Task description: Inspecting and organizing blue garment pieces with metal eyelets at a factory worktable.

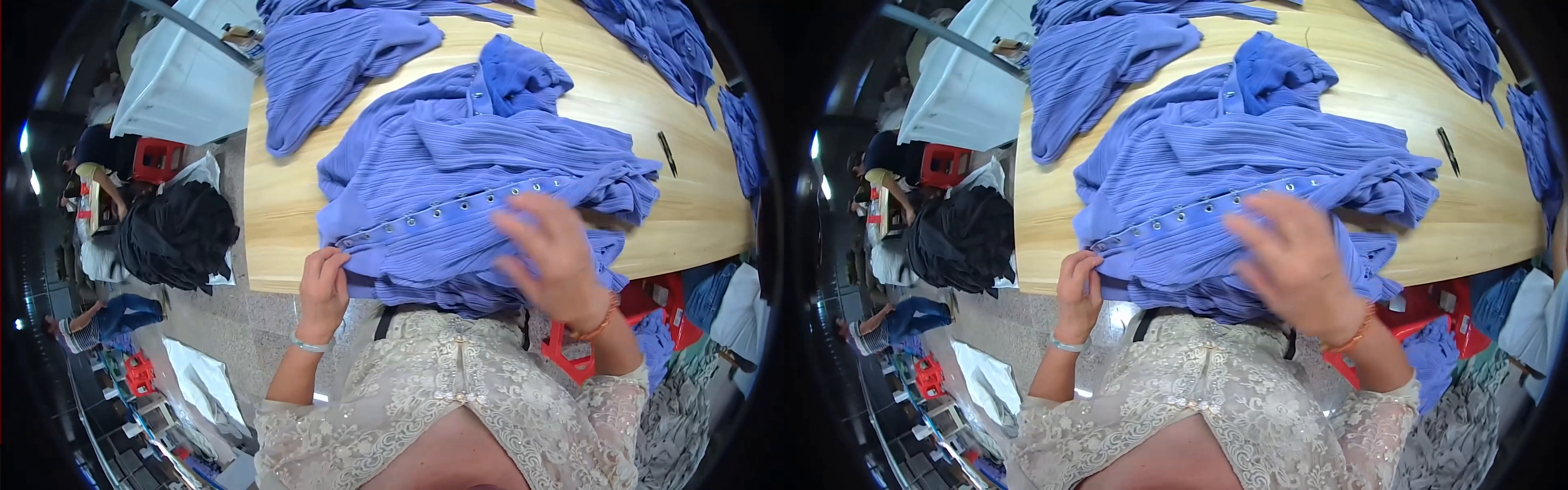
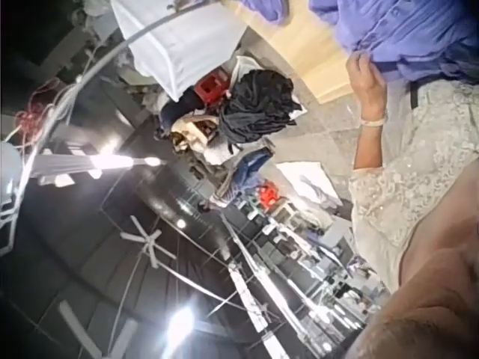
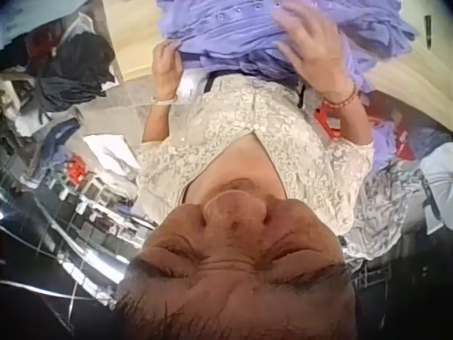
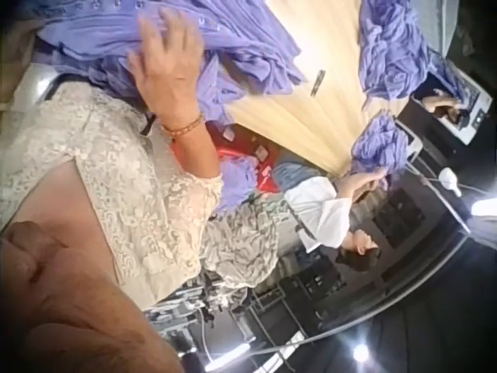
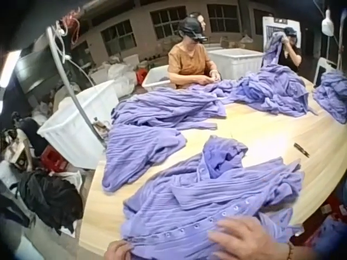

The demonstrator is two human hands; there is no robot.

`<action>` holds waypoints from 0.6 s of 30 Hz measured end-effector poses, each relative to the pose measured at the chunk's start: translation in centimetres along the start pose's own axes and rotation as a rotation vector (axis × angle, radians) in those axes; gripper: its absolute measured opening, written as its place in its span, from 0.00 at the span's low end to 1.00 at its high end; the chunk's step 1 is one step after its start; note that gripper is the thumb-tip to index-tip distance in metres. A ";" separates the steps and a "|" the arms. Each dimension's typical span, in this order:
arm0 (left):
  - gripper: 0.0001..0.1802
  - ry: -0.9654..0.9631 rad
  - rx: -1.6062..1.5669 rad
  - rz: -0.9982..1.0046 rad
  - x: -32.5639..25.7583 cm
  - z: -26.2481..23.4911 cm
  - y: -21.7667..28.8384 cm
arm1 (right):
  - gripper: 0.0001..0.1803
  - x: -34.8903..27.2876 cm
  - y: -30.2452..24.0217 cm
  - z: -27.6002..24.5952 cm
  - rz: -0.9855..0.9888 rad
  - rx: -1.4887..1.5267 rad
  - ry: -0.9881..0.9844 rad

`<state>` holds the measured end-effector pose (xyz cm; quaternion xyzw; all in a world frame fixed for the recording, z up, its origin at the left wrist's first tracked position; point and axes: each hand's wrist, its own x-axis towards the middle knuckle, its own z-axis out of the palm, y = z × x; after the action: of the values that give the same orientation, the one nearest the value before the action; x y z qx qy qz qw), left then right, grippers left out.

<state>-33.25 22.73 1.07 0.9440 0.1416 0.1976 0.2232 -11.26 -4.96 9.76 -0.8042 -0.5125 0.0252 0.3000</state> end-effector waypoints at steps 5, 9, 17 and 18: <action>0.17 0.116 -0.176 0.027 1.3 -1.7 1.7 | 0.45 3.5 -6.9 7.5 -0.111 0.146 -0.069; 0.17 0.172 -0.266 0.170 1.5 -2.7 3.1 | 0.42 6.9 -8.8 13.4 -0.086 0.020 0.074; 0.47 0.086 -0.411 -0.083 2.6 -0.2 -1.3 | 0.14 10.3 -6.4 12.8 0.104 0.454 0.169; 0.49 0.051 -0.402 -0.091 4.1 0.1 -1.5 | 0.13 10.5 -6.3 11.6 0.144 0.532 0.172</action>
<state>-29.83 25.45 1.60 0.8677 0.1474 0.2353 0.4123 -15.44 10.98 6.20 -0.7308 -0.4022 0.1118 0.5401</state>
